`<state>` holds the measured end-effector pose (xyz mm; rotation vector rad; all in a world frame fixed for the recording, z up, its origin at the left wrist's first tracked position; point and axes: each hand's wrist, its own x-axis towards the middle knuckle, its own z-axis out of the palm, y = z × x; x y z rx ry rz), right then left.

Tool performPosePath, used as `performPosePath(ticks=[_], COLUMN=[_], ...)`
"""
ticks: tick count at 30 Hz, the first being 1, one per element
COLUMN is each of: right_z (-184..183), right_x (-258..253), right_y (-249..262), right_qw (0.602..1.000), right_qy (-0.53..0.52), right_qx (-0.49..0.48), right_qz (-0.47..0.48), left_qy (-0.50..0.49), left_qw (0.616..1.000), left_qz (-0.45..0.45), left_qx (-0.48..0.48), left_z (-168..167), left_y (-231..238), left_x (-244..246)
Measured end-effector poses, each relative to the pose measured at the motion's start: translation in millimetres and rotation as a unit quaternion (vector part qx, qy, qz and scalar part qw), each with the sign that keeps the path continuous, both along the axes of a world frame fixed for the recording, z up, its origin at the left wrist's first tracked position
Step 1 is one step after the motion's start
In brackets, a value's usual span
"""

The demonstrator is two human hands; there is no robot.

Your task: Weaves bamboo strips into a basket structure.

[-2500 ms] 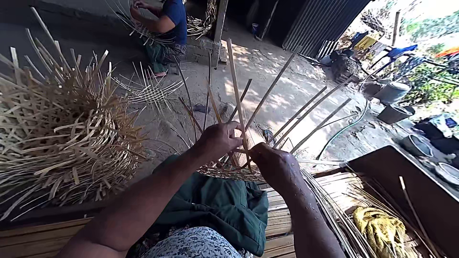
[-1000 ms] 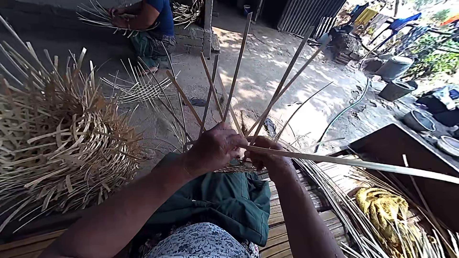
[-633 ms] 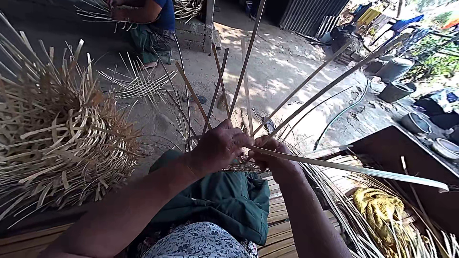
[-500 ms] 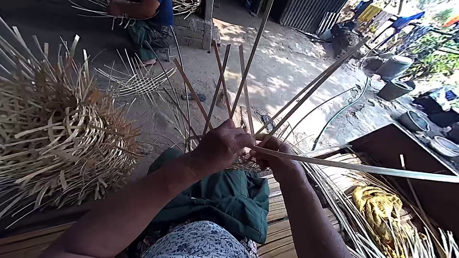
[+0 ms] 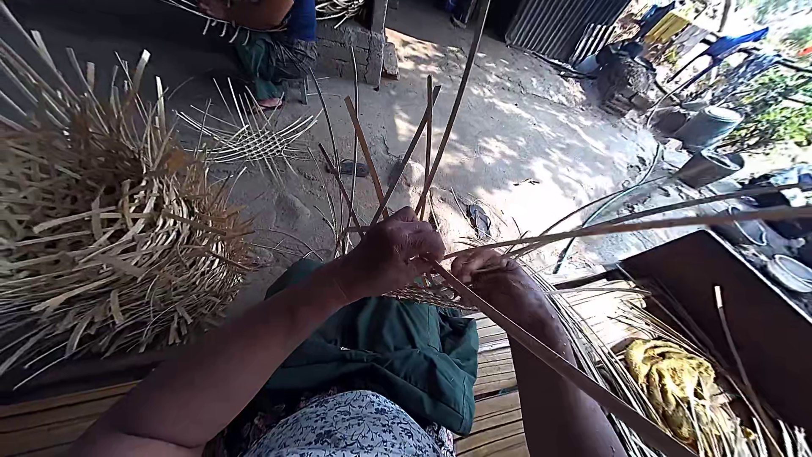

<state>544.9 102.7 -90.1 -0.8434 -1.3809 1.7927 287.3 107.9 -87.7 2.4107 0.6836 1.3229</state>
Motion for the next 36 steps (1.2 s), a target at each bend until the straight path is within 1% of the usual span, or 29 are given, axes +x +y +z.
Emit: performPosePath(ticks=[3,5,6,9,10,13,15,17,18,19,20,21,22,24,26,28,31,32,34,35,36], right_z=[-9.7,-13.2,-13.6,-7.0,-7.9,-19.4,-25.4,-26.7,-25.3,-23.9,-23.8,-25.3,-27.4,-30.9,-34.5,-36.8,-31.3,-27.9,-21.2,-18.0,-16.0], right_x=[5.8,6.2,5.0,-15.6,-20.6,-25.1,-27.0,-34.2,-37.7,-40.0,-41.0,-41.9,-43.1,-46.9,-48.4,-48.6,-46.3,-45.7,-43.3,-41.8,-40.3], right_y=[6.6,6.8,4.9,-9.2,-10.7,-10.6,-12.8,-16.3,-18.7,-21.3,-23.7,-25.9,-28.3,-31.9,-33.5,-33.2,-32.3,-32.4,-33.9,-34.3,-34.9], right_qw=[0.995,0.993,0.993,0.993,0.989,0.983,0.979,0.966,0.962,0.959,0.958,0.956,0.954,0.946,0.923,0.889,0.841,0.828,0.816,0.818,0.826], right_qy=[0.047,0.054,0.044,-0.022,-0.025,0.050,0.099,0.127,0.121,0.107,0.091,0.073,0.054,0.003,-0.059,-0.130,-0.234,-0.263,-0.301,-0.311,-0.314], right_qx=[0.043,0.071,0.084,0.087,0.089,0.091,0.094,0.097,0.101,0.113,0.132,0.156,0.183,0.250,0.332,0.394,0.438,0.448,0.458,0.455,0.446], right_qz=[0.076,0.080,0.064,-0.079,-0.114,-0.148,-0.154,-0.202,-0.223,-0.237,-0.239,-0.237,-0.230,-0.206,-0.186,-0.197,-0.214,-0.209,-0.182,-0.162,-0.140], left_qy=[-0.016,-0.013,-0.007,0.051,0.082,0.175,0.208,0.195,0.172,0.148,0.121,0.099,0.079,0.066,0.048,0.006,-0.063,-0.067,-0.039,-0.013,0.017], left_qw=[0.999,0.999,0.999,0.993,0.987,0.968,0.960,0.968,0.976,0.979,0.974,0.962,0.949,0.932,0.924,0.928,0.941,0.948,0.961,0.968,0.976], left_qz=[-0.006,0.010,0.027,0.100,0.125,0.163,0.172,0.155,0.135,0.111,0.095,0.091,0.094,0.121,0.129,0.110,0.072,0.071,0.105,0.137,0.168], left_qx=[-0.037,-0.042,-0.034,0.041,0.065,0.082,0.074,0.033,-0.013,-0.082,-0.166,-0.240,-0.292,-0.336,-0.358,-0.357,-0.324,-0.304,-0.252,-0.209,-0.140], left_z=[-1.6,-3.1,-4.5,-6.5,-5.1,0.8,3.3,5.7,8.9,14.6,22.6,28.6,31.7,32.7,30.7,26.8,17.5,14.5,10.5,9.5,7.7], left_y=[1.7,2.1,2.2,-1.5,-4.2,-11.5,-13.4,-11.4,-9.4,-8.2,-7.9,-7.0,-5.9,-4.4,-2.5,-6.0,-12.9,-13.5,-14.1,-14.7,-16.6], left_x=[-1.7,-0.4,1.2,7.6,9.3,11.6,9.3,4.2,0.2,-4.7,-9.2,-12.5,-14.1,-13.5,-14.2,-16.0,-16.1,-15.3,-13.0,-11.2,-9.2])
